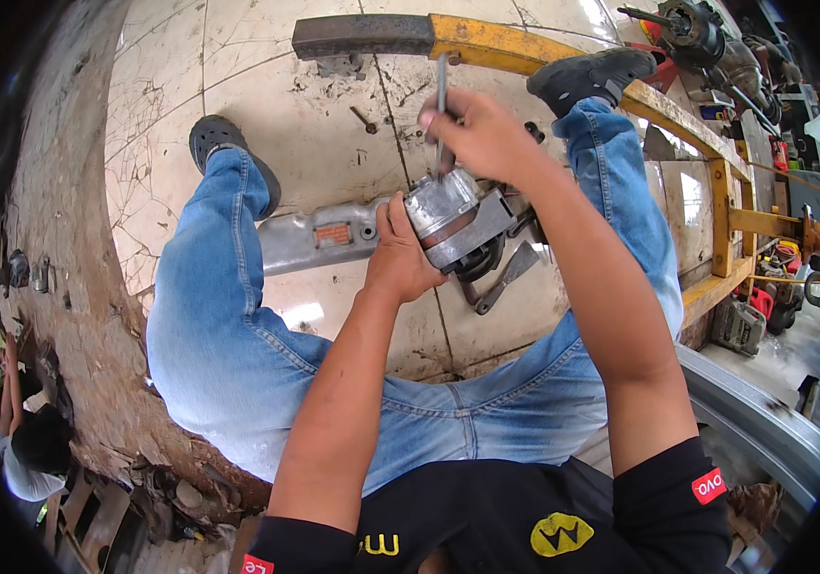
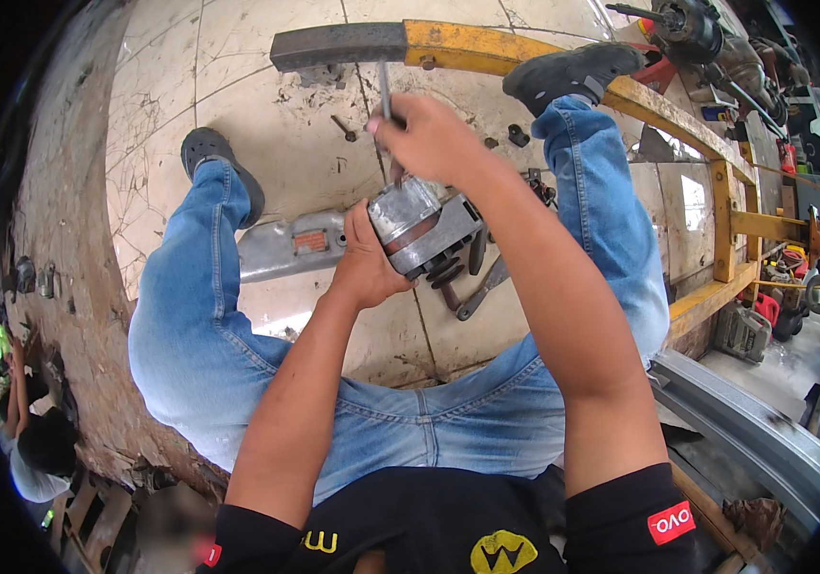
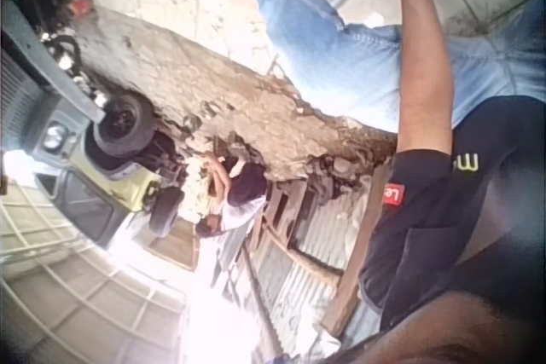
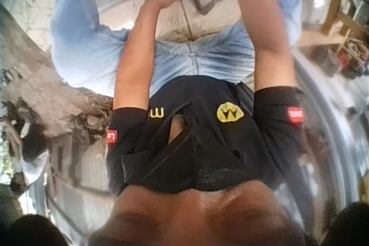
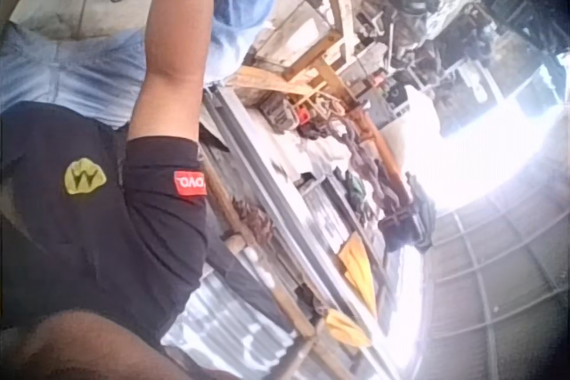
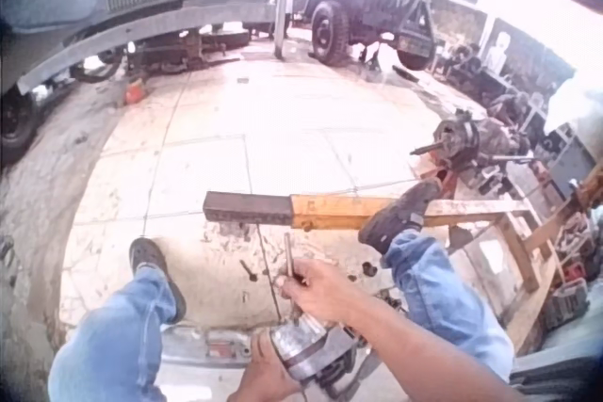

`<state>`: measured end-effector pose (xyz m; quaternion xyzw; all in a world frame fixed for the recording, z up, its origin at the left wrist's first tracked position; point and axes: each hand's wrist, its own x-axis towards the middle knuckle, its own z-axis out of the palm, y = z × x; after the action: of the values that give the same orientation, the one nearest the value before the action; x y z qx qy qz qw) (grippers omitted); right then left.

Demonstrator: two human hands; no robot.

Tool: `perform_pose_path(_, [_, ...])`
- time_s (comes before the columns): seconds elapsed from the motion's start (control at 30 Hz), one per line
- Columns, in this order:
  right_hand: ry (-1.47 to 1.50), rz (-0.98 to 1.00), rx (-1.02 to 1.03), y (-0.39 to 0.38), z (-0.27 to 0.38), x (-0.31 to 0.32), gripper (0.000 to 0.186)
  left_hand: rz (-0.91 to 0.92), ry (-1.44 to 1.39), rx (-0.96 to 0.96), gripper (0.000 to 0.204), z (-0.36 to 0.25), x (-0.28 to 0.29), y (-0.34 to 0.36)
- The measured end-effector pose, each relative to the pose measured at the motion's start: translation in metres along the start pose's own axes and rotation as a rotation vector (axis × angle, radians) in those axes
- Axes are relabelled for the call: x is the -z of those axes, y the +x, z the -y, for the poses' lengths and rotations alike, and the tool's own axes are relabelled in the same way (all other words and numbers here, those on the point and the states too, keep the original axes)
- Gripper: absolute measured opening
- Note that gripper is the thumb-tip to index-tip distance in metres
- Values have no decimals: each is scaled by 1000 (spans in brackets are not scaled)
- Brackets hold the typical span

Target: The person sits on the floor and uses a wrench and a hammer to adjust and tap a cylindrical mechanical component. They repeatedly tighten bolts and reposition the part while working in a cluttered workshop environment.

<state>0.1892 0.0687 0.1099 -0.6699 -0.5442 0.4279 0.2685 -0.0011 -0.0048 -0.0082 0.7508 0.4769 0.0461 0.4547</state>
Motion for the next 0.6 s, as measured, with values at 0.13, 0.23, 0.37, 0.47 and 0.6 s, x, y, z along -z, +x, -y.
perform_pose_path(0.13, [-214, -177, 98, 0, -28, 1, 22, 21, -1, 4, 138, -8, 3, 4])
perform_pose_path(0.23, [42, -446, 78, -9, -15, 14, 27, 17, -25, -26, 138, -3, 1, 3])
perform_pose_path(0.37, [347, -720, -179, -48, -25, 22, 30, -4, -3, -17, 138, -4, 1, 2])
perform_pose_path(0.47, [455, -1078, -374, -83, -98, 7, 32, 1, -15, -30, 138, -7, 2, 3])
perform_pose_path(0.6, [137, -1216, -741, -111, -147, -53, 49, -4, -33, -44, 140, 6, -3, 4])
